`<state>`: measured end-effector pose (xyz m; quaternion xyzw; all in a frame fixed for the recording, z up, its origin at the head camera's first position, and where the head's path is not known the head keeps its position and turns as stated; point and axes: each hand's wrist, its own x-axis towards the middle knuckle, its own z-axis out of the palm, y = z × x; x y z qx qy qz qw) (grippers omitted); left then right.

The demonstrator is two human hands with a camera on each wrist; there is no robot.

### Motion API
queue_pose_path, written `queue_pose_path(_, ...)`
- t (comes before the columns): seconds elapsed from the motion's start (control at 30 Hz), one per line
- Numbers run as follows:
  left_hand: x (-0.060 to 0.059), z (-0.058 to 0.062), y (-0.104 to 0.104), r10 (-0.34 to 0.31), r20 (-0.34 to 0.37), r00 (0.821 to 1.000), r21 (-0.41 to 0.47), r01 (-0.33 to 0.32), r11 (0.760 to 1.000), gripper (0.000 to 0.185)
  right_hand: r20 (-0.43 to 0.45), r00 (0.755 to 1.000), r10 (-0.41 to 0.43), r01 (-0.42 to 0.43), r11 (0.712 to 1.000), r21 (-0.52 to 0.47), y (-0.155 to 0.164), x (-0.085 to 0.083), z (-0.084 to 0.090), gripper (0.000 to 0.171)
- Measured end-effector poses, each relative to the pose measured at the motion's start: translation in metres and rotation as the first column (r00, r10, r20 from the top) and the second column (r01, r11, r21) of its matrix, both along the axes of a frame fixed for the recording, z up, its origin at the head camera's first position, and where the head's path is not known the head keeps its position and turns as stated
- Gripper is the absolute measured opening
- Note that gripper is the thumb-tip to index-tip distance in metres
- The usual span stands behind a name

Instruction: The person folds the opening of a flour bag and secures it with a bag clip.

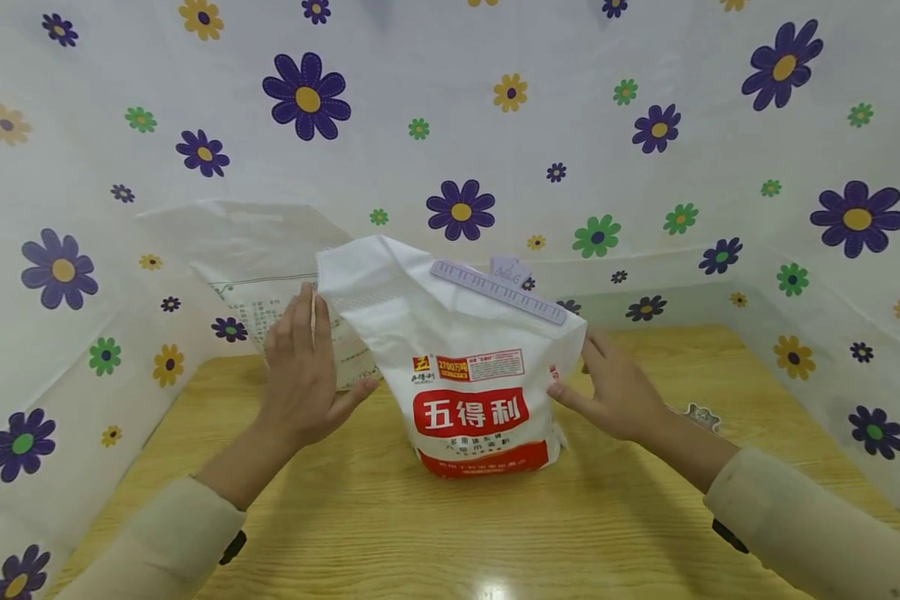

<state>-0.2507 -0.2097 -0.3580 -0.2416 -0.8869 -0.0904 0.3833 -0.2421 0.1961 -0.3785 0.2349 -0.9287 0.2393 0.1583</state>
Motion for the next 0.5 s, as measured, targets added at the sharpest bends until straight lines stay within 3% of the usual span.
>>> queue_pose_path(0.23, 0.001, -0.029, 0.007, -0.001, 0.06, 0.998, 0.045, -0.001, 0.999, 0.116, 0.016, 1.0, -0.01, 0.01, 0.999, -0.04, -0.006, 0.002, -0.023, 0.075)
queue_pose_path(0.5, 0.007, -0.054, 0.015, -0.009, 0.144, 0.99, 0.078, -0.002, 0.997, 0.114, 0.043, 0.999, 0.018, -0.014, 0.994, -0.104, -0.01, 0.006, -0.047, 0.084)
